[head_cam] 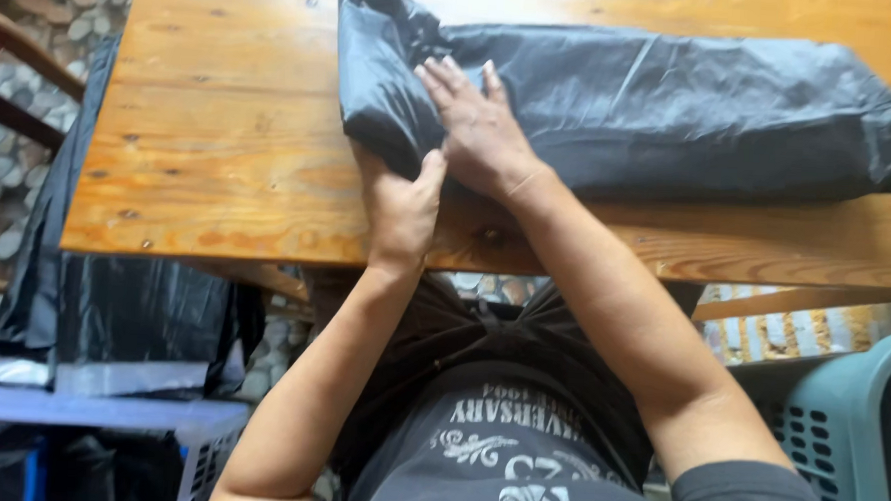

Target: The person folds a large black plastic bag by hand on a wooden table, smoothing it out and folding it into a smaller rectangular shape.

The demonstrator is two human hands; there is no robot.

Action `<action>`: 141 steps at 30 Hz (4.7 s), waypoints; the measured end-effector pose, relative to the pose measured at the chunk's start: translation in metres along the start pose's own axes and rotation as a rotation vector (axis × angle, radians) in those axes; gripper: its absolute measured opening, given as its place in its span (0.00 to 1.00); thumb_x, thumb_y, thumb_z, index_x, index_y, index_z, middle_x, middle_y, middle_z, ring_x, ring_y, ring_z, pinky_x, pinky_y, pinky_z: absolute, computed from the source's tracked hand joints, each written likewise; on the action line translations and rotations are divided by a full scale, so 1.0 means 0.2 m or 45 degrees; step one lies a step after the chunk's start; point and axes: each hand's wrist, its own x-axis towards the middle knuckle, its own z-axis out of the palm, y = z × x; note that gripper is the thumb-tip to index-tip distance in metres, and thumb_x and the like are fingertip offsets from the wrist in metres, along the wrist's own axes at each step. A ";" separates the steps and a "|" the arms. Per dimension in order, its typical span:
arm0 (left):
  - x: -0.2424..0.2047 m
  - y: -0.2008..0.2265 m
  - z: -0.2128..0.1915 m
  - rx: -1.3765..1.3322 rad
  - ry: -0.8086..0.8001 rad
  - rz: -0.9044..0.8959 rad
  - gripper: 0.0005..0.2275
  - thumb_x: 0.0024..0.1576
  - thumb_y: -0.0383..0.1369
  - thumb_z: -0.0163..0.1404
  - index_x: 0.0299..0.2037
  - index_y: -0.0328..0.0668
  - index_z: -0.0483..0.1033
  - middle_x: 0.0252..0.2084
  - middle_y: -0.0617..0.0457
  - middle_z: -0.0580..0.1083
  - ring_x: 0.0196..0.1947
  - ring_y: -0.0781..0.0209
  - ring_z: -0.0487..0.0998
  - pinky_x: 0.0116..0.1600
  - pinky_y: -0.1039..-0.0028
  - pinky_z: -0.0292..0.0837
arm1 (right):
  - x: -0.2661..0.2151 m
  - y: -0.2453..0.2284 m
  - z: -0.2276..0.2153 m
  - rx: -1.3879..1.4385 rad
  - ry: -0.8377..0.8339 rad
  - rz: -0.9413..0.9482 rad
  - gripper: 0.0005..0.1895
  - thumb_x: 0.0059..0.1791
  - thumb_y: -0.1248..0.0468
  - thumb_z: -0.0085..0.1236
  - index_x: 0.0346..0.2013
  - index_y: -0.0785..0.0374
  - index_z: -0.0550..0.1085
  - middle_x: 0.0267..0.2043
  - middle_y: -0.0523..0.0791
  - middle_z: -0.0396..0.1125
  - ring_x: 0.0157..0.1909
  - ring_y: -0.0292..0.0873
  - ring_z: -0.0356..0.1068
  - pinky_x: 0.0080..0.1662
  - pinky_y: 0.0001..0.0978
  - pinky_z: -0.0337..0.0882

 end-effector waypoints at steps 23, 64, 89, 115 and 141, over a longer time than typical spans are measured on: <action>-0.05 0.10 0.00 1.038 -0.279 0.699 0.39 0.49 0.23 0.49 0.76 0.35 0.48 0.77 0.34 0.56 0.71 0.40 0.68 0.68 0.62 0.68 | 0.03 0.08 -0.13 0.996 0.400 0.245 0.18 0.46 0.58 0.61 0.48 0.58 0.79 0.48 0.43 0.71 0.50 0.38 0.72 0.52 0.28 0.71; -0.03 -0.04 0.13 1.946 -0.685 1.020 0.25 0.67 0.29 0.28 0.75 0.31 0.55 0.76 0.29 0.53 0.76 0.33 0.50 0.77 0.50 0.49 | -0.14 0.07 -0.20 -0.031 0.215 0.353 0.31 0.59 0.53 0.36 0.76 0.60 0.57 0.79 0.54 0.42 0.80 0.55 0.38 0.73 0.59 0.38; 0.55 -0.10 0.35 1.226 -1.141 0.469 0.30 0.67 0.50 0.21 0.73 0.44 0.59 0.76 0.47 0.55 0.77 0.53 0.45 0.75 0.50 0.35 | -0.18 0.19 -0.01 0.033 0.293 0.339 0.31 0.61 0.56 0.31 0.77 0.64 0.48 0.81 0.53 0.44 0.82 0.53 0.39 0.76 0.52 0.33; 0.58 -0.19 0.54 1.316 -1.230 0.774 0.28 0.64 0.43 0.28 0.73 0.40 0.60 0.75 0.50 0.58 0.75 0.57 0.53 0.73 0.53 0.41 | -0.39 0.15 -0.21 0.021 0.107 0.223 0.33 0.59 0.55 0.27 0.75 0.72 0.52 0.79 0.57 0.44 0.81 0.52 0.37 0.75 0.53 0.28; 0.36 -0.05 0.41 1.311 -0.920 1.078 0.28 0.65 0.53 0.38 0.52 0.33 0.79 0.50 0.39 0.75 0.52 0.41 0.73 0.59 0.56 0.63 | -0.72 0.29 -0.30 -0.211 -0.033 0.432 0.35 0.60 0.43 0.27 0.77 0.58 0.53 0.80 0.55 0.41 0.81 0.56 0.34 0.73 0.54 0.32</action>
